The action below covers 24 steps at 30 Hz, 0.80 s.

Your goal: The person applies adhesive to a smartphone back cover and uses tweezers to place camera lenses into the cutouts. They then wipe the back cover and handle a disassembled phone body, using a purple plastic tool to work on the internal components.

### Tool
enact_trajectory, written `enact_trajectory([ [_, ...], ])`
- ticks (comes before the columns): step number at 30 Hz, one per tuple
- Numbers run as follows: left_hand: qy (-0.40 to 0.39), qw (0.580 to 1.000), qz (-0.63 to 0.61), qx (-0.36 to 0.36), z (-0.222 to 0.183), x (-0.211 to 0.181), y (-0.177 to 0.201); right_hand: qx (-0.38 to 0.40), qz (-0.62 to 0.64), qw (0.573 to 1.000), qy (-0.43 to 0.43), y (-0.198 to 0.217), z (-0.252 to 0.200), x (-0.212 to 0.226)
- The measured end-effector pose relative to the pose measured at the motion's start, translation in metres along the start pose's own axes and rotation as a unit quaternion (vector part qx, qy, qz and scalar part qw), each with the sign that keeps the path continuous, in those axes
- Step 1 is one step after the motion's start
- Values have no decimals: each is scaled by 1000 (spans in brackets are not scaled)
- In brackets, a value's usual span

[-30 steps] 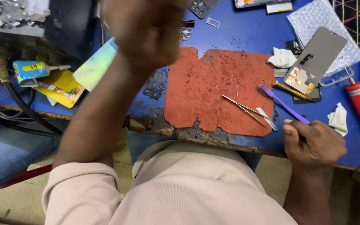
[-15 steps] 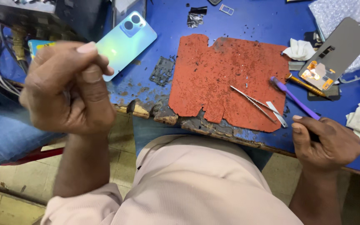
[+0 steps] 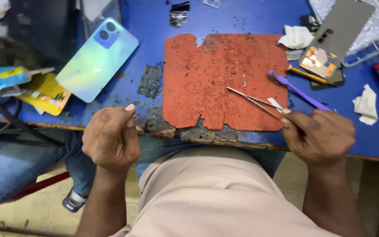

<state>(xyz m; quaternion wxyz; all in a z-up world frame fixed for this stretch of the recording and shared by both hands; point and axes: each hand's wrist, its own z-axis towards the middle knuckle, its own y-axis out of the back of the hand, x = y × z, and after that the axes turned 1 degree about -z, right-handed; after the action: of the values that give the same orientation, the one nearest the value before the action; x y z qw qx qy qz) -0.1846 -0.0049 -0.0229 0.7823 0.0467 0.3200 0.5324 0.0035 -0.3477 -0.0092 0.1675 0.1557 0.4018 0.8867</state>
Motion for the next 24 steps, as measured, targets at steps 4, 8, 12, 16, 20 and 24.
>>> enact_trajectory([
  [4,-2,1000,-21,8,0,6,-5,8,-13,1000,9,-2,-2,-3],
  [8,-6,999,-47,3,4,14,-9,9,-26,1000,1,-2,4,-3],
  [12,-1,999,-51,19,6,19,-15,27,22,996,-77,0,20,8],
  [16,11,999,-42,28,6,20,-18,107,24,991,-77,-4,51,24],
  [20,15,998,-39,38,8,19,-15,176,1,984,7,-11,83,32],
  [24,-7,998,-50,49,18,15,-17,296,-31,955,19,-9,102,24],
])
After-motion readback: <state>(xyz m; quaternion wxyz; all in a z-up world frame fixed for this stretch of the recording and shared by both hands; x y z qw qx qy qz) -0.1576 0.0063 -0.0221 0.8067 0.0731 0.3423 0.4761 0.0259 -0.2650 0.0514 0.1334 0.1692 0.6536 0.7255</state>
